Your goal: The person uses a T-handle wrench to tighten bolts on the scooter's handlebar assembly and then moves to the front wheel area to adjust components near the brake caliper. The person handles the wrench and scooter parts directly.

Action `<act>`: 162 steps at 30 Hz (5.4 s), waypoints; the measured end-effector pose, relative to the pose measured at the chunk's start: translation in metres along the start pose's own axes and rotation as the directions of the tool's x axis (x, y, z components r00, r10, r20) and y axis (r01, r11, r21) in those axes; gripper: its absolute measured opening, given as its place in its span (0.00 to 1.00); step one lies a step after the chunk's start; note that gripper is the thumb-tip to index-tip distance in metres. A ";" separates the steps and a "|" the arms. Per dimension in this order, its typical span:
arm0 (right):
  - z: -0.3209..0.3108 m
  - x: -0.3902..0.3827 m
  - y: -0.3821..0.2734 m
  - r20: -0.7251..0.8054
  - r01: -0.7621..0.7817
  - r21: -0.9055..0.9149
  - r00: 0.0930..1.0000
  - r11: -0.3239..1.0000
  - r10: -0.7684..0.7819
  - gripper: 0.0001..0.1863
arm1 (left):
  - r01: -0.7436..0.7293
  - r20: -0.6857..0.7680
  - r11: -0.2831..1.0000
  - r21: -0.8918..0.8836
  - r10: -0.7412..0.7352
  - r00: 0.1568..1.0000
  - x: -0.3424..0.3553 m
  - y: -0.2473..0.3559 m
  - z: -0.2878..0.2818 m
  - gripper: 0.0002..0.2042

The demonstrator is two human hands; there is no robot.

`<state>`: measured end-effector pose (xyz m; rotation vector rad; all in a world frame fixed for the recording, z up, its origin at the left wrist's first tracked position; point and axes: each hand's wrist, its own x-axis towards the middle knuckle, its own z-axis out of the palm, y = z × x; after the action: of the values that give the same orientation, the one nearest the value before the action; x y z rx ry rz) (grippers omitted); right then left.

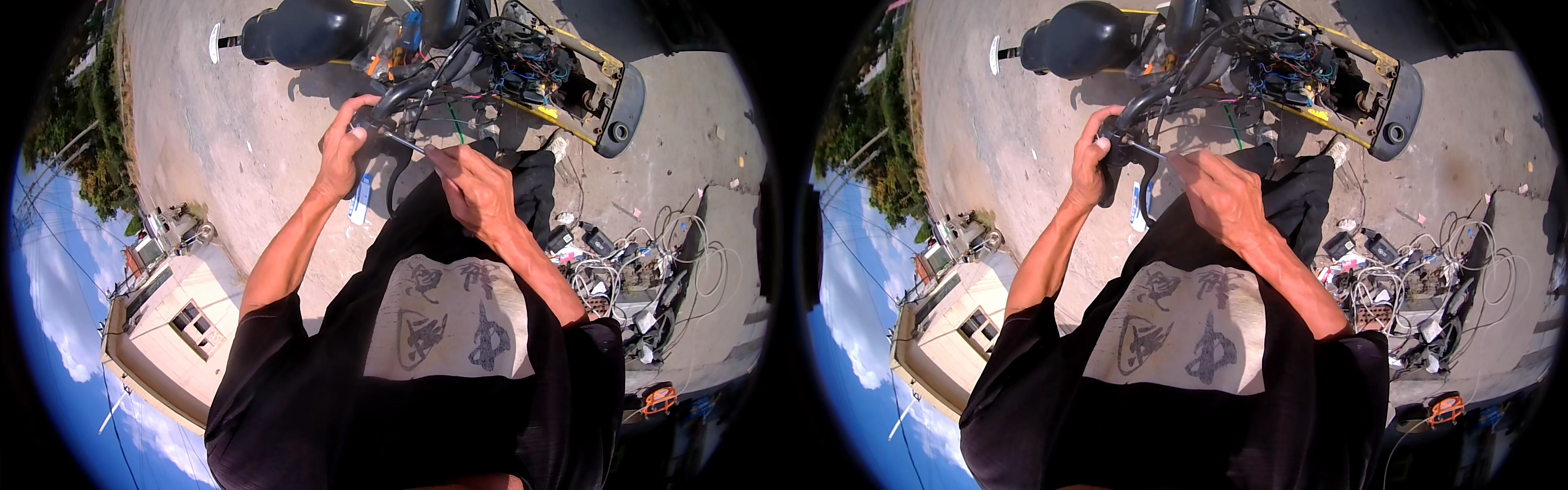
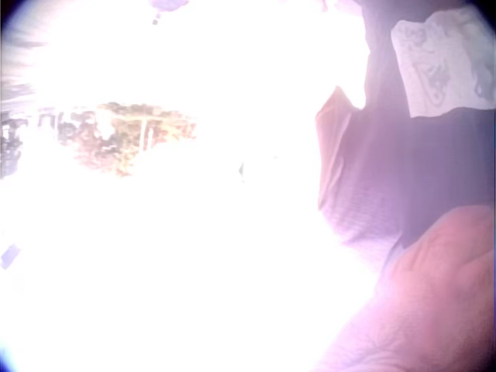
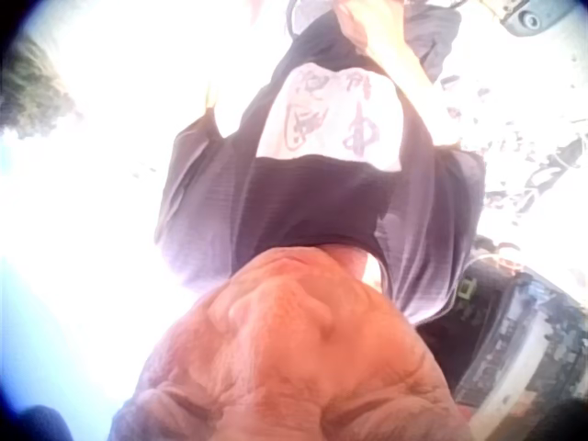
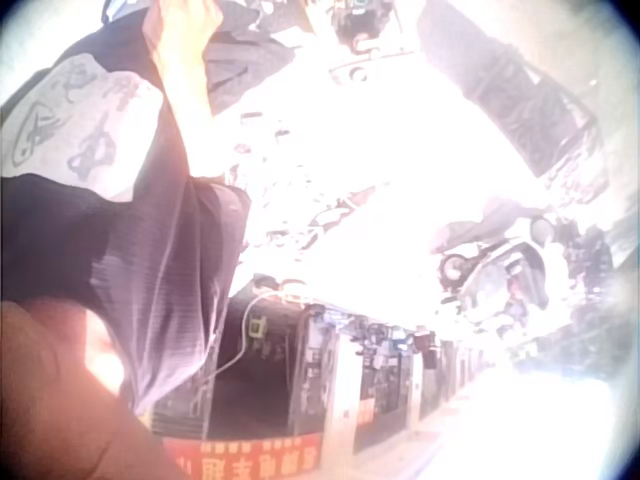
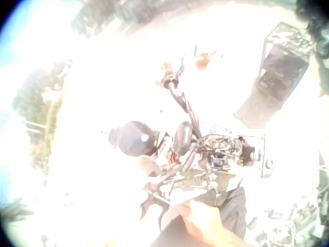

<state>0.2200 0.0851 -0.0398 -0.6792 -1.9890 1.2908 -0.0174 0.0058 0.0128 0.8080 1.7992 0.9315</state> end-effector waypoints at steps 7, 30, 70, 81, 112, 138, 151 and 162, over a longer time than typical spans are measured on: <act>0.002 -0.001 0.001 0.017 0.002 -0.034 1.000 0.999 -0.001 0.24 | -0.001 0.014 1.000 0.002 0.001 1.000 0.002 -0.005 -0.003 0.30; -0.016 0.028 0.002 0.797 -0.840 0.514 0.391 -0.175 0.460 0.08 | 0.075 -0.040 0.995 -0.064 -0.078 0.996 -0.007 0.013 0.009 0.27; 0.002 0.032 -0.015 0.445 -0.564 0.064 0.755 0.823 0.482 0.16 | -0.068 0.099 0.998 -0.007 0.068 0.993 0.002 -0.003 -0.007 0.22; -0.011 0.032 0.003 0.597 -0.708 0.247 0.649 0.662 0.471 0.19 | -0.113 0.154 0.983 0.144 0.090 0.984 -0.008 0.008 -0.015 0.38; -0.244 -0.118 0.092 0.125 -0.820 0.370 0.511 0.438 0.851 0.11 | -0.025 -0.473 0.747 0.664 0.446 0.759 -0.050 -0.032 0.055 0.32; -0.284 -0.151 0.161 0.184 -0.908 0.050 0.418 0.416 0.890 0.12 | 0.358 -0.604 0.649 0.671 0.198 0.772 -0.048 -0.028 0.057 0.19; -0.286 -0.218 0.184 0.083 -0.935 0.142 0.338 0.325 0.937 0.12 | 0.340 -0.140 0.834 0.434 -0.311 0.940 -0.028 0.001 0.000 0.20; -0.303 -0.309 0.235 0.046 -0.809 -0.267 0.533 0.525 0.845 0.16 | 0.125 -0.334 0.834 0.538 0.074 0.939 -0.079 0.012 0.029 0.43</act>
<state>0.6662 0.1264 -0.2445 -1.8734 -1.9936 1.6997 0.0390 -0.0466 0.0486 1.0152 2.4426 0.5444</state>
